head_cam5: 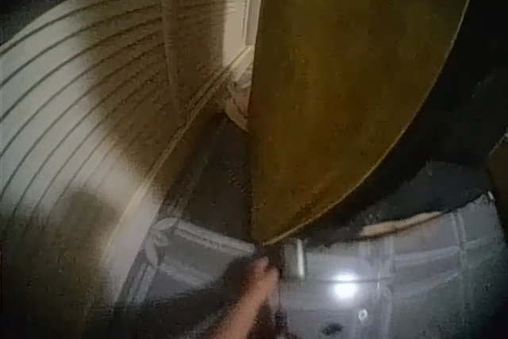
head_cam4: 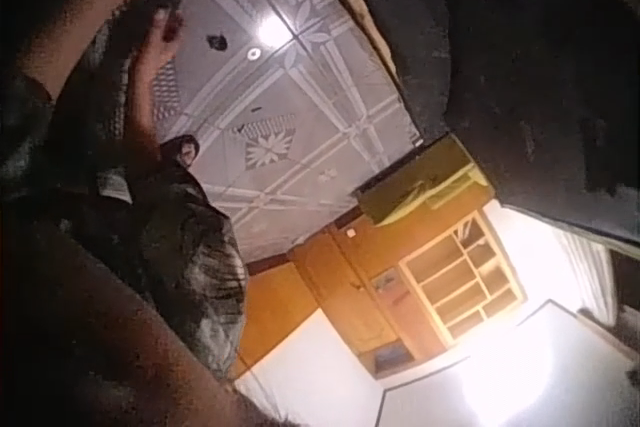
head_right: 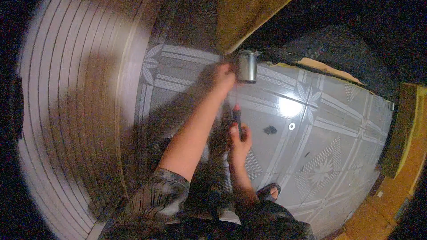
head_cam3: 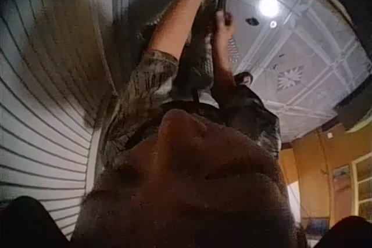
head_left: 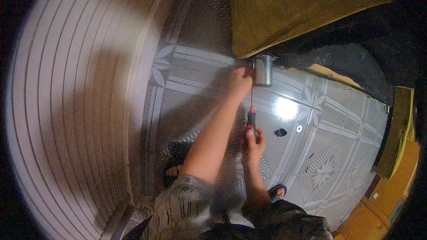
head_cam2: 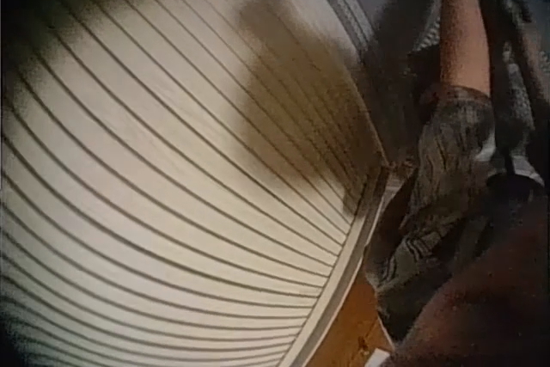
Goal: The person uses a screwdriver to remove and then re-install a metal leg on the bottom corner of a yellow sofa, handling several small screws.
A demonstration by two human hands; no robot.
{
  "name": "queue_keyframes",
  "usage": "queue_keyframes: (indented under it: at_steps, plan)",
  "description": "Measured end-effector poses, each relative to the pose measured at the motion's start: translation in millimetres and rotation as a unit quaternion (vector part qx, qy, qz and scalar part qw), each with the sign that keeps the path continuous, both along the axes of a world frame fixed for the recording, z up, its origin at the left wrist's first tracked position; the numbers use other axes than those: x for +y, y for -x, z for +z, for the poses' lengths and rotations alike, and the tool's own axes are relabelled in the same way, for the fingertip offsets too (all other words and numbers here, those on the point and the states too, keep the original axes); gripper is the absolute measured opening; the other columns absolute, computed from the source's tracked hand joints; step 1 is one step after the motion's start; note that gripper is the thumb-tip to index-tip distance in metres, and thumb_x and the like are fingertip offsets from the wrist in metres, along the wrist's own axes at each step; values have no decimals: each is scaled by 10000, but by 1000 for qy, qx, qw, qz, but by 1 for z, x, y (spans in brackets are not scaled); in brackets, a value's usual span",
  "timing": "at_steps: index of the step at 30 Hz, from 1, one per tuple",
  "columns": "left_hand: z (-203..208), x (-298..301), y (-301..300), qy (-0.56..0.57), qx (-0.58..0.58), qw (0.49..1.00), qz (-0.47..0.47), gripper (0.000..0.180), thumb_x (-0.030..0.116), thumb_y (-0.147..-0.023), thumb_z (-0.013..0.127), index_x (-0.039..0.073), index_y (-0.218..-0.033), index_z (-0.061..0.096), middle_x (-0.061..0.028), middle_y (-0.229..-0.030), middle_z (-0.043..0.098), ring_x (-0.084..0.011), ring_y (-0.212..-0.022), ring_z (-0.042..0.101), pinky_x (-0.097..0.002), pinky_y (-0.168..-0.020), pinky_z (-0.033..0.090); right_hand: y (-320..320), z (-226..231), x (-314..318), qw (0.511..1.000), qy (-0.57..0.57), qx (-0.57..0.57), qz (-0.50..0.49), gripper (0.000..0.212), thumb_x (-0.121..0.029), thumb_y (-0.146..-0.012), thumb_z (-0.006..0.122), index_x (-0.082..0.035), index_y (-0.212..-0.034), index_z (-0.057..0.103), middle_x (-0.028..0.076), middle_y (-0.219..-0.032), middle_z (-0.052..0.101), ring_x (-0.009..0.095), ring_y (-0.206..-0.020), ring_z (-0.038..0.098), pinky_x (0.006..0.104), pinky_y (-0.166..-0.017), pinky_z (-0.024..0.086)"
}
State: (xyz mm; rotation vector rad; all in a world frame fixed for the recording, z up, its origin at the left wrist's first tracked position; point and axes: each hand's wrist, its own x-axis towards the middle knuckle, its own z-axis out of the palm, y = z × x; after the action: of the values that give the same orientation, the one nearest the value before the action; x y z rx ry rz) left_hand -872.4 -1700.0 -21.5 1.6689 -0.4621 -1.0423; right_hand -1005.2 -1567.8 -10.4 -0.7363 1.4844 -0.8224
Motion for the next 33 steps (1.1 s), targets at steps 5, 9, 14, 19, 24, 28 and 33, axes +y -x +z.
queue_keyframes:
  at_steps: [5,9,14,19,24,28,33]
  plan:
    - [-34,10,-17,41,-136,989,-41,195,31,-704,456,-15,-850,577,-135,-768,614,-222,-695,603,-344,-639,471,-25,-11,5,984,101,136,48,298,-248,-838,551,-3,-999,501,19,-711,542,70,-594,489,197,-512,397]
    - [13,7,-21,4,66,987,-144,194,58,-734,475,-29,-885,559,-156,-811,607,-249,-730,610,-358,-663,478,9,-13,-6,757,-313,-571,-51,394,-404,-858,459,-30,-952,537,-10,-597,464,45,-407,357,194,-367,242]
    - [-12,10,-14,-24,-52,993,-104,207,91,-764,482,-42,-910,543,-179,-825,598,-261,-771,609,-339,-697,483,-21,-5,10,881,-212,-414,-82,440,-455,-842,455,-34,-947,528,27,-666,494,83,-439,408,210,-372,283]
    - [-25,14,1,-19,-72,997,-3,260,107,-763,489,-42,-973,529,-185,-872,584,-276,-810,598,-356,-700,476,-25,5,15,962,-133,-222,-90,405,-408,-836,484,-31,-985,500,38,-680,503,93,-446,404,210,-392,304]
    - [7,13,-26,-68,76,979,-175,403,113,-763,466,-25,-1142,460,-201,-1141,474,-278,-1112,426,-363,-947,322,1,-10,4,786,-269,-547,-99,410,-383,-846,464,-30,-1054,465,39,-650,463,82,-378,313,213,-369,252]
    - [-31,8,-8,6,25,995,-91,335,83,-746,476,-31,-1059,511,-168,-920,583,-284,-756,592,-343,-682,478,-7,-8,4,703,-303,-638,-86,419,-386,-853,451,-21,-1057,467,30,-699,467,78,-412,339,212,-386,271]
    - [-24,14,-7,-66,-121,988,-64,353,65,-720,499,-11,-1065,518,-158,-958,578,-278,-863,567,-343,-774,452,-36,-1,17,994,-31,-68,-74,289,-285,-834,523,-31,-971,516,-9,-678,470,58,-452,373,213,-399,296]
